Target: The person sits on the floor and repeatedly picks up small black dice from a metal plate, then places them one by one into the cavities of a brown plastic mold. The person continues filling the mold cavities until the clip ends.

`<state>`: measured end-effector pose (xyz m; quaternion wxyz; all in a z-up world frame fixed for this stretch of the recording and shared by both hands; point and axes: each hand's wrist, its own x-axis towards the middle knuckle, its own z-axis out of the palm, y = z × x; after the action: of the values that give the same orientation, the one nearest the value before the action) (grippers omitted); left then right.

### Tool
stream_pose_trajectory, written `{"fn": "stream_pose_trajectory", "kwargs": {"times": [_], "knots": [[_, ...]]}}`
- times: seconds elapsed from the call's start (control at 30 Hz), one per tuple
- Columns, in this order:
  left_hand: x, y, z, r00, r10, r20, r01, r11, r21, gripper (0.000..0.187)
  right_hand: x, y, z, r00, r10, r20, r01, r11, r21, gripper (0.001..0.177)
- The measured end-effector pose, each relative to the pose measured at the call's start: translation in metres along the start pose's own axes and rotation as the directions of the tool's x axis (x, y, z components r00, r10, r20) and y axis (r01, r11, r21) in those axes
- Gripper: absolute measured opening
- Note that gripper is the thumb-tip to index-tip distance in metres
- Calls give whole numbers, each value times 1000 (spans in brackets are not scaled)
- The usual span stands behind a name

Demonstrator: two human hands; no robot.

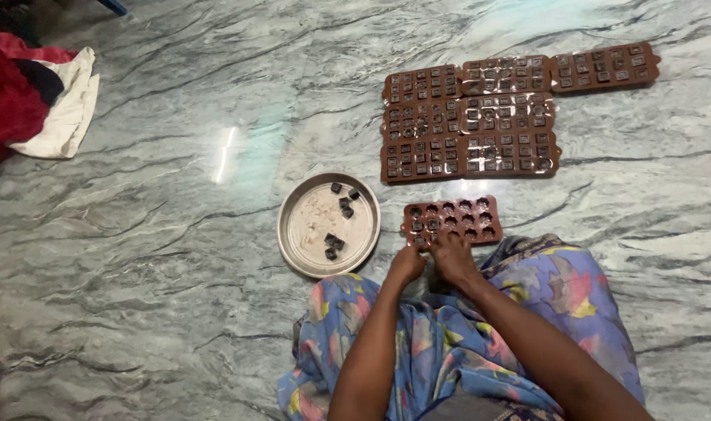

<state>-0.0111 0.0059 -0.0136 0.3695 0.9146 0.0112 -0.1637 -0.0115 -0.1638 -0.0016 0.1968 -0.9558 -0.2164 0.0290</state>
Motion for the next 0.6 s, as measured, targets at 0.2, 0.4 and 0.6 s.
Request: {"fn": "stream_pose_trajectory", "kwargs": {"times": [0.2, 0.4, 0.6], "knots": [[0, 2, 2, 977, -164, -134, 109, 930, -350, 20, -31, -15, 2, 995, -87, 39, 79, 983, 166, 27], [-9, 13, 1, 964, -236, 122, 250, 654, -714, 18, -36, -20, -14, 984, 177, 33, -172, 869, 464, 20], [-16, 14, 6, 984, -162, 69, 169, 761, -627, 18, -41, -21, -16, 967, 211, 141, -247, 656, 713, 45]]}}
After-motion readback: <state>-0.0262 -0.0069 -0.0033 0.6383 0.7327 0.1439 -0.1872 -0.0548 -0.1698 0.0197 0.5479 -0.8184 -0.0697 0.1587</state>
